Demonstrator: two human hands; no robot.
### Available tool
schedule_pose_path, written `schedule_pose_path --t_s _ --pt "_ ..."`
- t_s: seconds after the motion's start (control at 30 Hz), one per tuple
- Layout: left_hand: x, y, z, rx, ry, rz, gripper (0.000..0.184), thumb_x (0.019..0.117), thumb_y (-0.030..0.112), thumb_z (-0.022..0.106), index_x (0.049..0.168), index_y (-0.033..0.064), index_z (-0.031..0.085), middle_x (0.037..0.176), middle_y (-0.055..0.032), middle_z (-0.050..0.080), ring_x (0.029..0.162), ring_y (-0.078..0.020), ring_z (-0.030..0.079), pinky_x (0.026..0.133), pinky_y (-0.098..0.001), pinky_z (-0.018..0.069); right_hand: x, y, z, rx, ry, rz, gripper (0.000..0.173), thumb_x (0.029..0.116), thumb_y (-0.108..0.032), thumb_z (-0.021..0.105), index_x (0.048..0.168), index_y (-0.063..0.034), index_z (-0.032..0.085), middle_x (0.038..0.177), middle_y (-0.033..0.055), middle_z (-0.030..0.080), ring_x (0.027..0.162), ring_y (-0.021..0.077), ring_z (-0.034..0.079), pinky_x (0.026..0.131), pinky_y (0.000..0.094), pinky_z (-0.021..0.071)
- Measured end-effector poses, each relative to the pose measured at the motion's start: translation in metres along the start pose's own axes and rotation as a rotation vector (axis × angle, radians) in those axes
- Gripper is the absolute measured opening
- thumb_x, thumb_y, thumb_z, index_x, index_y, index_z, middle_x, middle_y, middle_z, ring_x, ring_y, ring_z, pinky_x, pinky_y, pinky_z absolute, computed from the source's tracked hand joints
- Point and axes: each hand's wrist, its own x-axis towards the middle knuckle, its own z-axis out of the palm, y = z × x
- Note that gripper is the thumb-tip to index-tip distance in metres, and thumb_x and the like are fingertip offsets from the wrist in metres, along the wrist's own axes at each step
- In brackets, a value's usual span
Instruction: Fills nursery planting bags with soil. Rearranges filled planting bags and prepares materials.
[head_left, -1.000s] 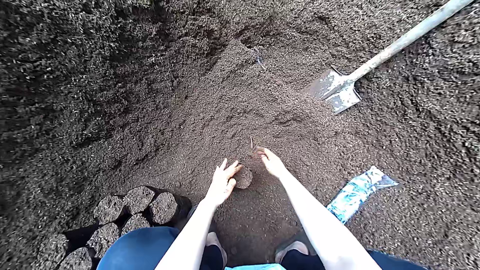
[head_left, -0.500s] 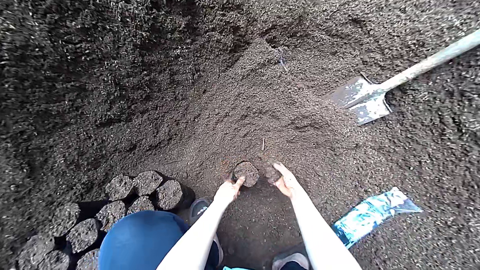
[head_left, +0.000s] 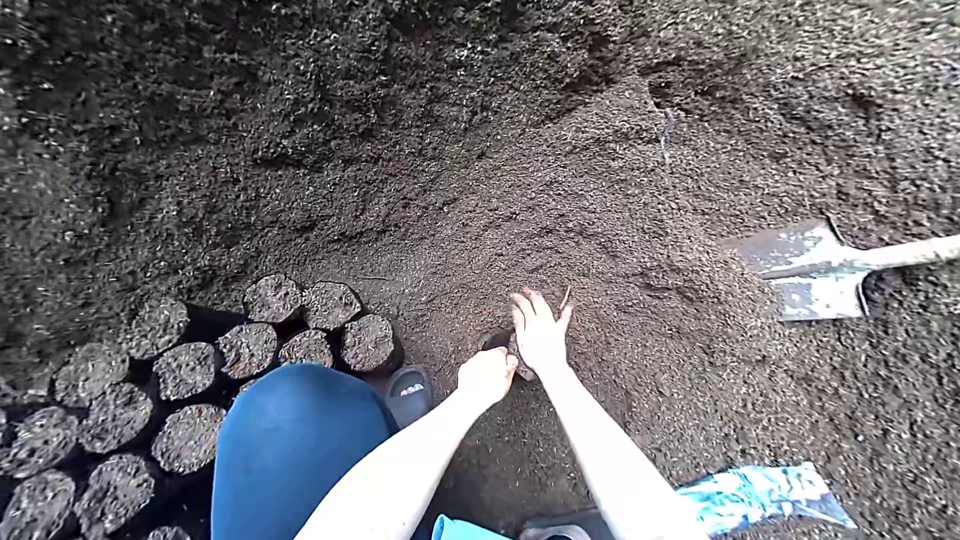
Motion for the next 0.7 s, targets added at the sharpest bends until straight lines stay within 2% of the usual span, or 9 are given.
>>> schedule_pose_path --t_s 0.07,0.13,0.2,0.27,0.33,0.43,0.53,0.6,0.7 --pt "-0.002 -0.001 -0.008 -0.018 0.027 -0.039 0.052 0.1112 0.041 0.027 0.128 0.0099 0.063 0.128 -0.0177 0.067 0.123 -0.0358 0.063 0.095 -0.0631 0.049 0.008 0.004 -0.011 0.077 -0.007 -0.012 0.048 0.1088 -0.042 0.035 0.146 -0.0204 0.057 0.154 0.0155 0.049 0.147 0.0372 0.04 0.121 0.072 0.0129" --pt "0.001 -0.002 -0.015 -0.012 0.036 -0.082 0.062 0.1087 0.056 0.026 0.131 0.0109 0.062 0.13 -0.0179 0.067 0.124 -0.0366 0.063 0.096 -0.064 0.0487 0.009 0.028 -0.034 0.215 -0.039 0.122 0.051 0.1083 -0.042 0.037 0.142 -0.0094 0.058 0.147 0.0201 0.054 0.14 0.0379 0.047 0.119 0.0601 0.0309" --pt "0.008 -0.005 -0.018 -0.029 0.0 -0.127 0.081 0.0994 0.076 0.032 0.141 0.0104 0.058 0.136 -0.0204 0.064 0.128 -0.0392 0.061 0.101 -0.0668 0.0469 -0.002 0.057 -0.051 0.317 -0.299 0.32 0.066 0.1068 -0.056 0.039 0.141 -0.0018 0.056 0.143 0.0251 0.054 0.136 0.0387 0.051 0.115 0.0567 0.0384" --pt "0.015 -0.008 -0.015 -0.045 -0.057 -0.132 0.088 0.0948 0.08 0.039 0.145 0.0088 0.055 0.141 -0.0217 0.06 0.131 -0.0405 0.058 0.104 -0.0679 0.0451 -0.019 0.065 -0.049 0.445 -0.619 0.43 0.073 0.1044 -0.061 0.043 0.14 0.0016 0.055 0.137 0.0288 0.059 0.127 0.0412 0.058 0.107 0.061 0.0439" --pt "0.018 -0.008 -0.012 -0.092 -0.126 -0.08 0.081 0.1027 0.07 0.035 0.144 0.0023 0.054 0.144 -0.0248 0.057 0.135 -0.0404 0.055 0.108 -0.0663 0.0427 -0.039 0.051 -0.038 0.625 -0.718 0.53 0.067 0.1082 -0.051 0.042 0.147 0.0029 0.045 0.144 0.0288 0.053 0.128 0.0402 0.059 0.103 0.0577 0.0505" --pt "0.022 -0.008 -0.013 -0.143 -0.146 0.048 0.064 0.1126 0.046 0.028 0.132 -0.0073 0.058 0.137 -0.0285 0.059 0.131 -0.0398 0.057 0.108 -0.0602 0.0435 -0.054 0.044 -0.019 0.809 -0.536 0.569 0.055 0.112 -0.039 0.038 0.147 0.0029 0.044 0.141 0.0263 0.055 0.117 0.0329 0.067 0.094 0.0482 0.0587" --pt "0.016 -0.01 -0.006 -0.165 -0.064 0.132 0.052 0.1134 0.033 0.031 0.126 -0.0078 0.061 0.131 -0.0284 0.062 0.128 -0.0407 0.059 0.106 -0.0597 0.0461 -0.055 0.043 -0.02 0.64 -0.489 0.517 0.054 0.113 -0.037 0.036 0.142 0.0059 0.05 0.135 0.0292 0.06 0.112 0.0355 0.07 0.096 0.0509 0.0571" --pt "0.015 -0.019 0.0 -0.23 0.034 0.172 0.049 0.1128 0.031 0.035 0.122 -0.0079 0.063 0.128 -0.0285 0.063 0.125 -0.0413 0.061 0.104 -0.0605 0.0474 -0.053 0.036 -0.022 0.554 -0.467 0.475 0.055 0.113 -0.038 0.035 0.139 0.0072 0.052 0.131 0.0311 0.061 0.11 0.0379 0.07 0.095 0.0537 0.0568" --pt "-0.001 -0.02 -0.012 -0.335 0.141 0.208 0.048 0.1123 0.03 0.038 0.119 -0.0092 0.065 0.127 -0.0295 0.064 0.124 -0.0422 0.061 0.103 -0.0617 0.0474 -0.045 0.018 -0.047 0.504 -0.446 0.396 0.058 0.1133 -0.039 0.031 0.139 0.01 0.05 0.127 0.0319 0.061 0.103 0.0352 0.071 0.091 0.0505 0.0579"
